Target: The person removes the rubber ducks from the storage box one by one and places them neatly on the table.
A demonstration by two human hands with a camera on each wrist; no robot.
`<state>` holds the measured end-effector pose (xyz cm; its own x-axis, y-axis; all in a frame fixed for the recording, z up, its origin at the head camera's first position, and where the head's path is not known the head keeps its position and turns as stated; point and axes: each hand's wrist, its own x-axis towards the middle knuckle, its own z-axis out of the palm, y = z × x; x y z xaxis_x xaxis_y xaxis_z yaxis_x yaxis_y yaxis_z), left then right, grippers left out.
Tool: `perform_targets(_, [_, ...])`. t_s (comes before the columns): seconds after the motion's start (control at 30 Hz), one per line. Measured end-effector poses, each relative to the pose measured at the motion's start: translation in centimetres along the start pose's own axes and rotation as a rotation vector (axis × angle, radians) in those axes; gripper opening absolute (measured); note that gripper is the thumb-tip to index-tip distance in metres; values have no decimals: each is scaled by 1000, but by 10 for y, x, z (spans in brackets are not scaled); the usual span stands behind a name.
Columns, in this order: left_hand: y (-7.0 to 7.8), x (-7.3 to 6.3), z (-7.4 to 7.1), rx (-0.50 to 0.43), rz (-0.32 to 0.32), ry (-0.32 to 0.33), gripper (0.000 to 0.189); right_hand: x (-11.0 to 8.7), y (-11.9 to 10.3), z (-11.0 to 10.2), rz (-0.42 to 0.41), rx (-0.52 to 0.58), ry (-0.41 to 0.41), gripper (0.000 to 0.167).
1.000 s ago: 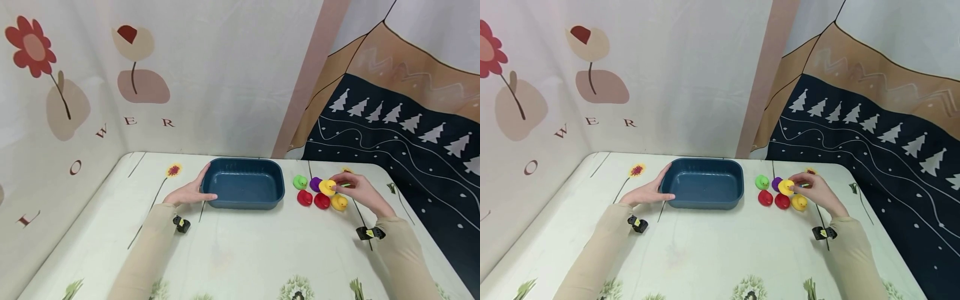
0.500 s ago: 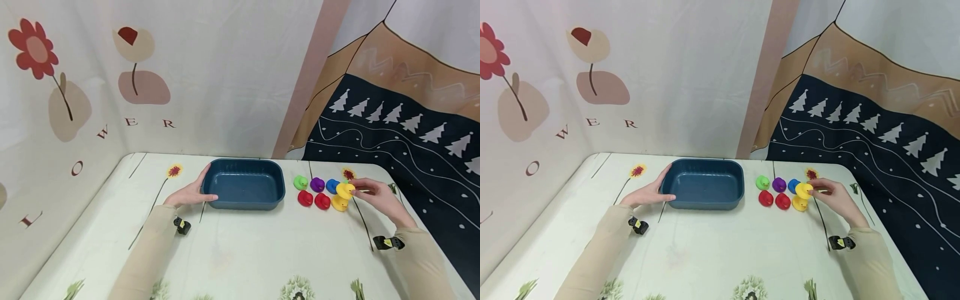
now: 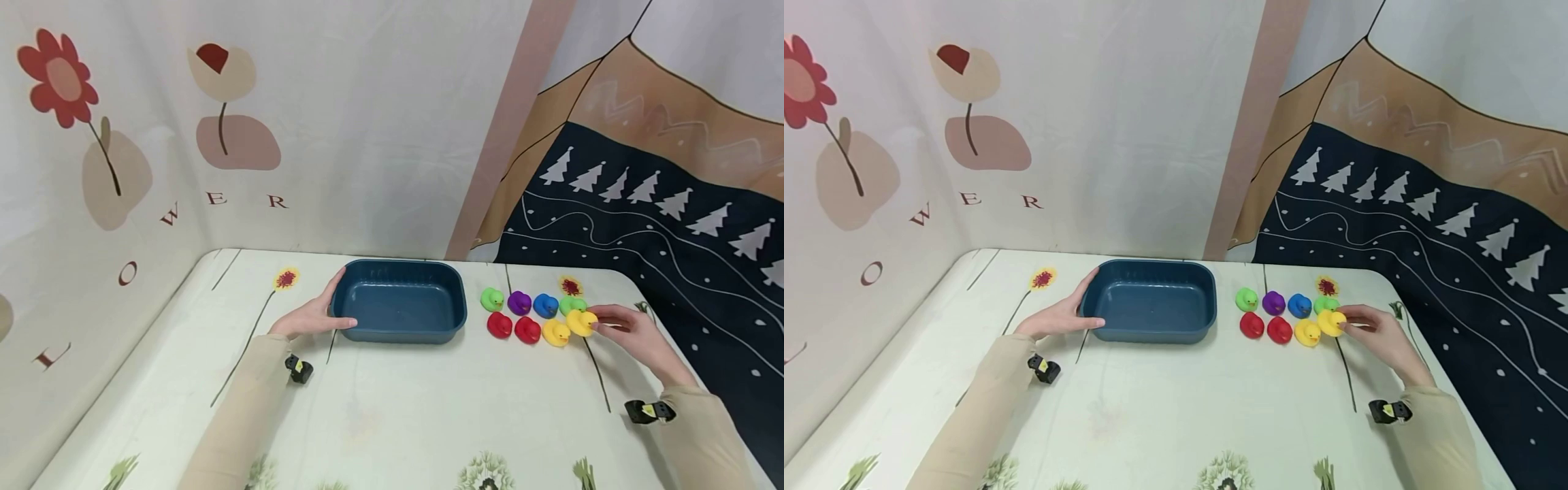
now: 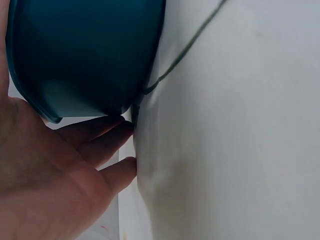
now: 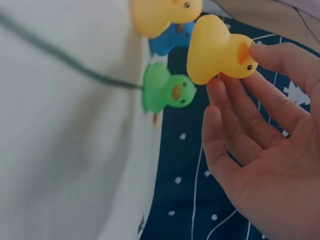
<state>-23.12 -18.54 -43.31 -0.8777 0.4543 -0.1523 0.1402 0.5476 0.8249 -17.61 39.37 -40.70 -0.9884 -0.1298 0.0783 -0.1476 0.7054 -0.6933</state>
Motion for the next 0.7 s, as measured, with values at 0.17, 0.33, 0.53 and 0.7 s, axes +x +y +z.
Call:
perform_targets(0.17, [1,-1,0,-5,4,7,109,-2,8,-1,8,-27,-30,39])
perform_targets(0.33, [-1,-1,1,1,9,13,109,-2,15,2,51,-39,-52,40])
perform_targets(0.53, [-4,0,1,10,26,20,107,-3,21,6,83,-58,-79,40])
perform_targets(0.7, [-3,0,1,30,22,30,108,-5,23,7,80,-51,-82,39])
